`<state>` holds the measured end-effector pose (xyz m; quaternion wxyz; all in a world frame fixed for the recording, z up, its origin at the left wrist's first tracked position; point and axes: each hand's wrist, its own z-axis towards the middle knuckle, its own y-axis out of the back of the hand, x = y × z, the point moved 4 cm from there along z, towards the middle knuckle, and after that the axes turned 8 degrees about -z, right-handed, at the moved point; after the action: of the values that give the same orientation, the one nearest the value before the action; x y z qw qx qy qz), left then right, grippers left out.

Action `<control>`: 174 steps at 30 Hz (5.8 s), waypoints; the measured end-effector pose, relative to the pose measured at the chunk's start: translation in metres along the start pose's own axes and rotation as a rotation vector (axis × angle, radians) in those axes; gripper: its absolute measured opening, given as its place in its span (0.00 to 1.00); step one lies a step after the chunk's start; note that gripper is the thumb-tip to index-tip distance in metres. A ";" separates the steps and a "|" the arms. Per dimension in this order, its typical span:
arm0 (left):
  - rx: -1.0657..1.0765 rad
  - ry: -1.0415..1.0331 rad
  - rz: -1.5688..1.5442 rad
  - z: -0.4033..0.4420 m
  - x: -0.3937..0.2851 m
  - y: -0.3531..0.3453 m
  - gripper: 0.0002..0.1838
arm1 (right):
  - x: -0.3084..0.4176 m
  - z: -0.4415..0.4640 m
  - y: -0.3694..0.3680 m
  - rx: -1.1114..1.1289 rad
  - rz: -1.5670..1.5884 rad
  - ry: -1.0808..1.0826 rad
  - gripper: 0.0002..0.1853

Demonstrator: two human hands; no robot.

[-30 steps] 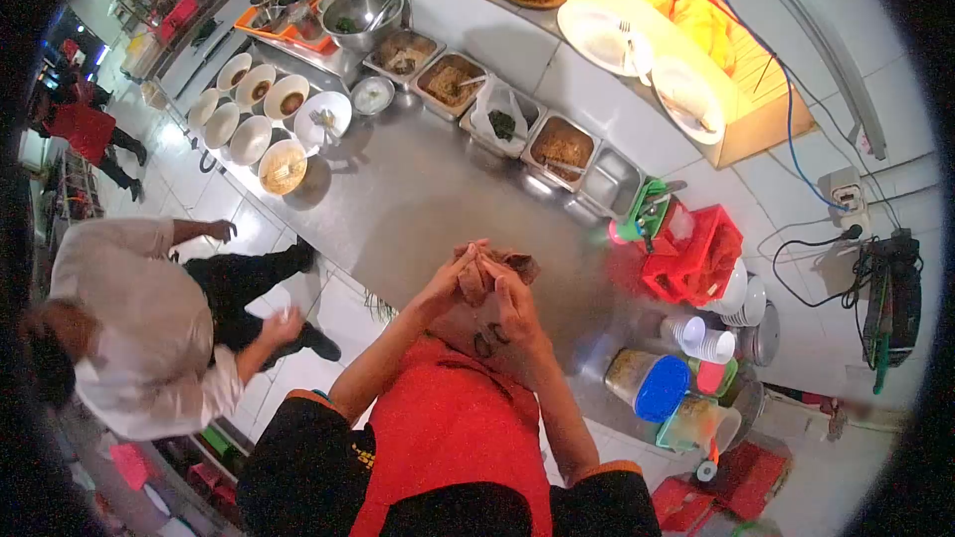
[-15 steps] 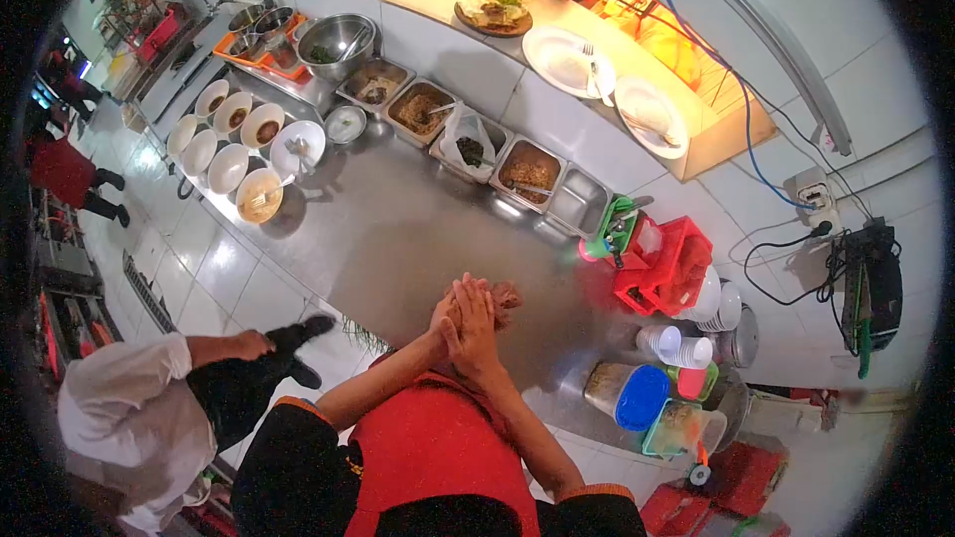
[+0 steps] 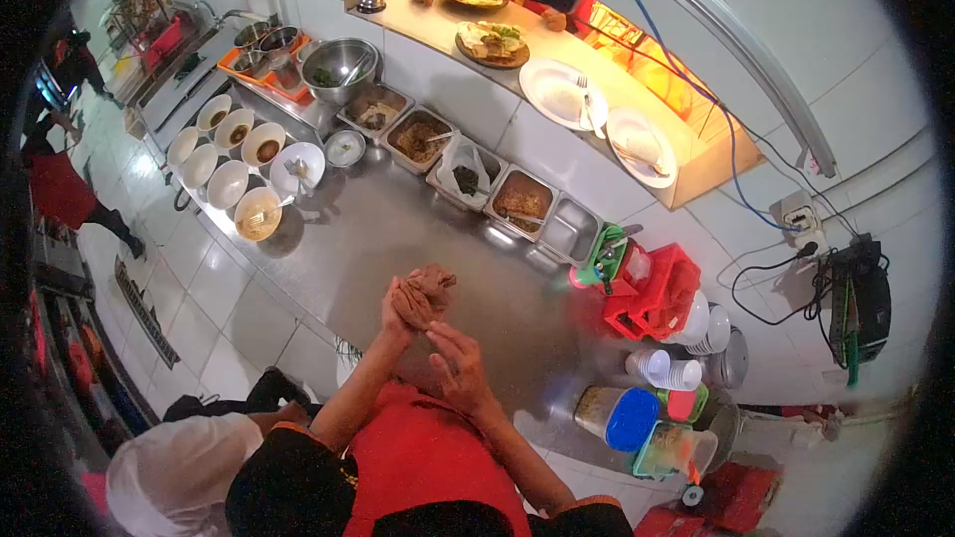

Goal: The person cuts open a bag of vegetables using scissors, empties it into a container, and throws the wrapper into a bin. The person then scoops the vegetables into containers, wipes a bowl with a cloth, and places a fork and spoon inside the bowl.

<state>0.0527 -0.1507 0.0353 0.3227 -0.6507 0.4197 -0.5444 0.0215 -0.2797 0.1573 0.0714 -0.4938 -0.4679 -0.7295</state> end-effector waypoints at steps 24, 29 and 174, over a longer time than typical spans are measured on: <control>0.291 0.253 0.002 -0.003 0.042 0.048 0.35 | -0.008 0.016 -0.025 -0.161 -0.156 0.170 0.27; -0.089 -0.140 0.253 -0.006 0.012 0.001 0.36 | 0.001 0.015 0.006 -0.067 0.072 0.153 0.24; -0.533 -0.727 1.456 -0.014 -0.101 0.113 0.18 | -0.109 0.081 0.039 0.186 0.250 -0.101 0.35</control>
<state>0.0112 -0.1092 -0.1056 0.5426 -0.4073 0.7175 0.1577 0.1515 -0.2788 0.1012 0.1832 -0.5754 -0.4713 -0.6428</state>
